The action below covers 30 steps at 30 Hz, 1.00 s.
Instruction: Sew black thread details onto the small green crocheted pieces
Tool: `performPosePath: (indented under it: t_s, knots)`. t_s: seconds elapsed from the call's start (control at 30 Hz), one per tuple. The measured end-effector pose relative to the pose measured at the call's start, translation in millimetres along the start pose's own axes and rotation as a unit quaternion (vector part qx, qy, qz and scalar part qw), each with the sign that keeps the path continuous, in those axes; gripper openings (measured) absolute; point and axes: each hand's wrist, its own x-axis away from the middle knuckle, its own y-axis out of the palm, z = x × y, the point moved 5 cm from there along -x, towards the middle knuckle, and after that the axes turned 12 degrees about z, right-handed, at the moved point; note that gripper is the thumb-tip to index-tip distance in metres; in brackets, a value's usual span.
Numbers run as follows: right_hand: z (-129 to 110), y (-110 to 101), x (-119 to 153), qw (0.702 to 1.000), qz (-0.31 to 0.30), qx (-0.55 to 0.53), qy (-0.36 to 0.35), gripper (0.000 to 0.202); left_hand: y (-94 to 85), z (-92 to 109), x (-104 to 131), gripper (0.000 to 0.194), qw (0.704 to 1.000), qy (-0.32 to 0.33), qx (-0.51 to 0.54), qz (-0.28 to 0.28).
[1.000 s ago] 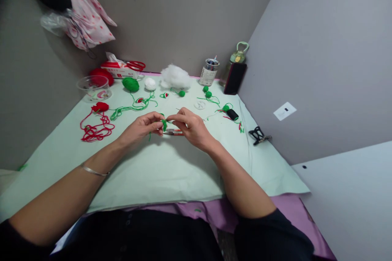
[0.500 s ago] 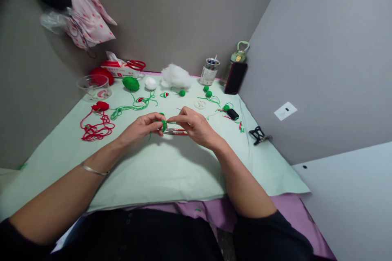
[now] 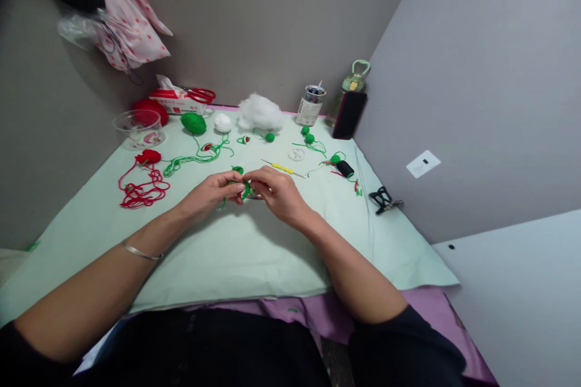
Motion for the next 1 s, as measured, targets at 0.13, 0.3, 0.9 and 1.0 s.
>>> performPosePath:
  t_s: [0.13,0.3,0.9,1.0]
  knots:
    - [-3.0,1.2,1.0,0.998,-0.023,0.037,-0.035,0.019,0.1,-3.4,0.3,0.029,1.000,-0.011,-0.016,0.002]
    - [-7.6,2.1,2.9,0.989,-0.018,0.096,-0.110,0.013,2.4,-7.1,1.7,0.023,0.999,-0.029,-0.042,0.007]
    - [9.9,10.7,-2.0,0.917,-0.002,-0.309,0.254,0.032,10.3,-3.3,3.7,0.024,0.999,-0.010,-0.044,-0.022]
    - [5.1,-2.2,-6.9,0.890,0.028,-0.377,0.254,0.031,5.0,-2.4,0.4,0.023,0.998,0.008,-0.065,0.013]
